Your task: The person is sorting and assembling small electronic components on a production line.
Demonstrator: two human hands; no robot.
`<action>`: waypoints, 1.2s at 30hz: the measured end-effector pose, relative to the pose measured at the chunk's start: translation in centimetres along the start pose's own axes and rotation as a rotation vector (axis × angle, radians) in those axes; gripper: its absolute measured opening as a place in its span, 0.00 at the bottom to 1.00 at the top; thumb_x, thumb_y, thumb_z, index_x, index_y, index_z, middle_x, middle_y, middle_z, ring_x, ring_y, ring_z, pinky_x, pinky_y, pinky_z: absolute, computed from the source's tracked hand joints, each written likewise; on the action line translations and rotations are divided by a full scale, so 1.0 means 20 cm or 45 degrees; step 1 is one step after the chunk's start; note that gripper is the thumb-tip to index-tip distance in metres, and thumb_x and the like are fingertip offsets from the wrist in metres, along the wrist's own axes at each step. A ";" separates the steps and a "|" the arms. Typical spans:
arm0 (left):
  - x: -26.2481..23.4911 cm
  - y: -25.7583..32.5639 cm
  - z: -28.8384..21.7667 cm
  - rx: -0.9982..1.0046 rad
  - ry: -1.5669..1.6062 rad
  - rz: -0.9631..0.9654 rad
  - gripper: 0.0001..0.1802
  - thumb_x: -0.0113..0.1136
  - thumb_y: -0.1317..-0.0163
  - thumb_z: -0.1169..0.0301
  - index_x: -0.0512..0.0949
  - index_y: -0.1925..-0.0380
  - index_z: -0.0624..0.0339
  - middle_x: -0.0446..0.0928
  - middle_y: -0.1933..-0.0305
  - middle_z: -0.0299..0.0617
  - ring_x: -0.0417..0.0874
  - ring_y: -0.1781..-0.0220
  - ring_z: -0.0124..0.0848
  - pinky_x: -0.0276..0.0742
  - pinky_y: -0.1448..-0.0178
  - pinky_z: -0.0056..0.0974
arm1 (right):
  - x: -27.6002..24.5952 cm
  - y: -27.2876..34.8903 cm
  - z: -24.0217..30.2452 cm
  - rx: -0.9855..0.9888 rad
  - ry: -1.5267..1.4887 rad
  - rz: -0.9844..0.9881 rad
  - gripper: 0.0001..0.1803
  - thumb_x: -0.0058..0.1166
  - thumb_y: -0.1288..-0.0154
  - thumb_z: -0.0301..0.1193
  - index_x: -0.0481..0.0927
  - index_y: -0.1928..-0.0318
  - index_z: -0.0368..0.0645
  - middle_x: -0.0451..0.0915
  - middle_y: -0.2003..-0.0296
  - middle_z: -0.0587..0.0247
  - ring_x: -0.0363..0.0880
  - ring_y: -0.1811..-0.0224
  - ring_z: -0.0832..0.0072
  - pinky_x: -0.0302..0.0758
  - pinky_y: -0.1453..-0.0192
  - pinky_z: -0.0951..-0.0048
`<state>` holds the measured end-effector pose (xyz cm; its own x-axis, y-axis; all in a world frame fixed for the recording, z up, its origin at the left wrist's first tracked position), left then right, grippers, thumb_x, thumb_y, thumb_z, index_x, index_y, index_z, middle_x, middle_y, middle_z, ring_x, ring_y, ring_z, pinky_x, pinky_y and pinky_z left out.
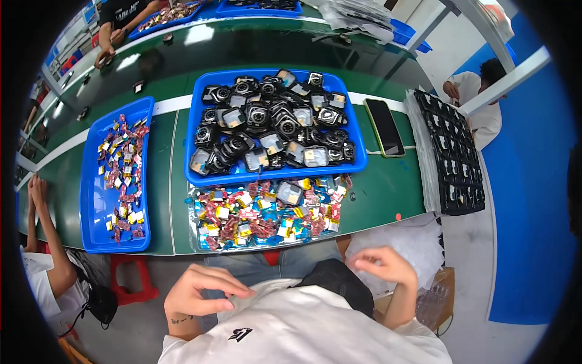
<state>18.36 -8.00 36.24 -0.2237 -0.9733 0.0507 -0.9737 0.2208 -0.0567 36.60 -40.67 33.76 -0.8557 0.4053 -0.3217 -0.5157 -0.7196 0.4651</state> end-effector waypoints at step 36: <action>0.67 -1.86 -0.09 -0.254 -0.326 0.235 0.18 0.53 0.38 0.62 0.78 0.60 0.68 0.78 0.73 0.39 0.78 0.70 0.24 0.75 0.63 0.31 | -2.25 0.43 -0.79 0.578 0.806 -1.565 0.27 0.44 0.35 0.49 0.80 0.59 0.33 0.81 0.65 0.45 0.81 0.61 0.56 0.73 0.55 0.58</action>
<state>51.42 -29.12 40.74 -0.4029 -0.8943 -0.1947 -0.9129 0.3775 0.1554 71.34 -74.05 39.31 0.2272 0.2238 -0.9478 -0.9658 0.1766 -0.1898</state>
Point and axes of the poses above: each hand's wrist, its own y-axis away from the middle knuckle, its own x-axis out of the palm, z = x × y, the point moved 2 cm from there along -y, towards the middle knuckle
